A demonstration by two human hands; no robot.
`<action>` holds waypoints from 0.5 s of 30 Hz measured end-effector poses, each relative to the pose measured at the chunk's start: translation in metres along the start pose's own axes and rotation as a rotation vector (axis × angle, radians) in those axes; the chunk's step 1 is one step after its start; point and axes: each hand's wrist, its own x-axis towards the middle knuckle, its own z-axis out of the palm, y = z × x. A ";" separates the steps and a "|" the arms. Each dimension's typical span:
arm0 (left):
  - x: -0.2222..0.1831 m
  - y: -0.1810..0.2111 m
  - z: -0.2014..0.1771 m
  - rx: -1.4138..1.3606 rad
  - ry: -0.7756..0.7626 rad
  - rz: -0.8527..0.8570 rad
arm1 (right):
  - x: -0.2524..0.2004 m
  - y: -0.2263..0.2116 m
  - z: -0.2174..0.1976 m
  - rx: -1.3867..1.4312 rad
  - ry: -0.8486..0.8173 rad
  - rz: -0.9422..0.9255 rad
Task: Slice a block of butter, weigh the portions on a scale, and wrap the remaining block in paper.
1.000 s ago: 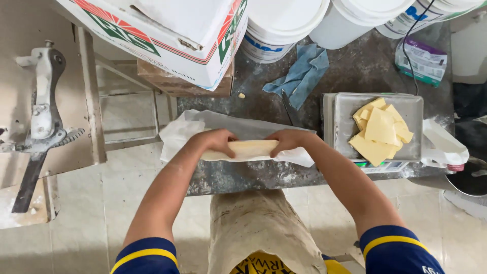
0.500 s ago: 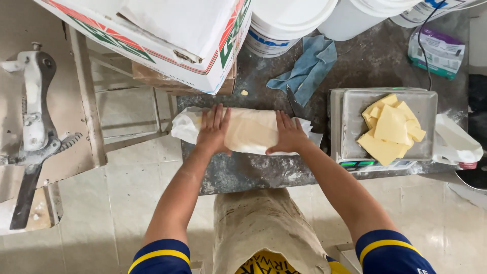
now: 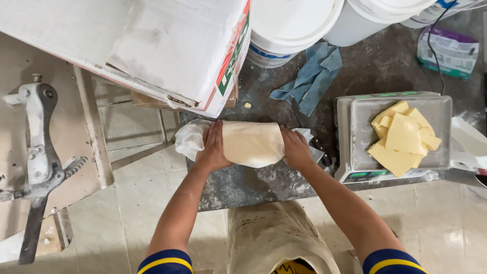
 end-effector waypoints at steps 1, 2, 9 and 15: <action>0.000 -0.002 0.004 -0.083 0.038 0.017 | 0.001 0.001 0.005 0.108 -0.025 0.038; -0.001 -0.004 0.008 -0.166 0.075 0.034 | 0.002 0.002 0.010 0.216 -0.051 0.076; 0.006 -0.014 -0.013 -0.237 -0.148 -0.095 | -0.011 -0.009 -0.017 1.011 -0.114 0.220; -0.027 0.033 -0.047 -1.349 -0.052 -0.254 | -0.039 -0.045 -0.087 1.640 -0.013 0.319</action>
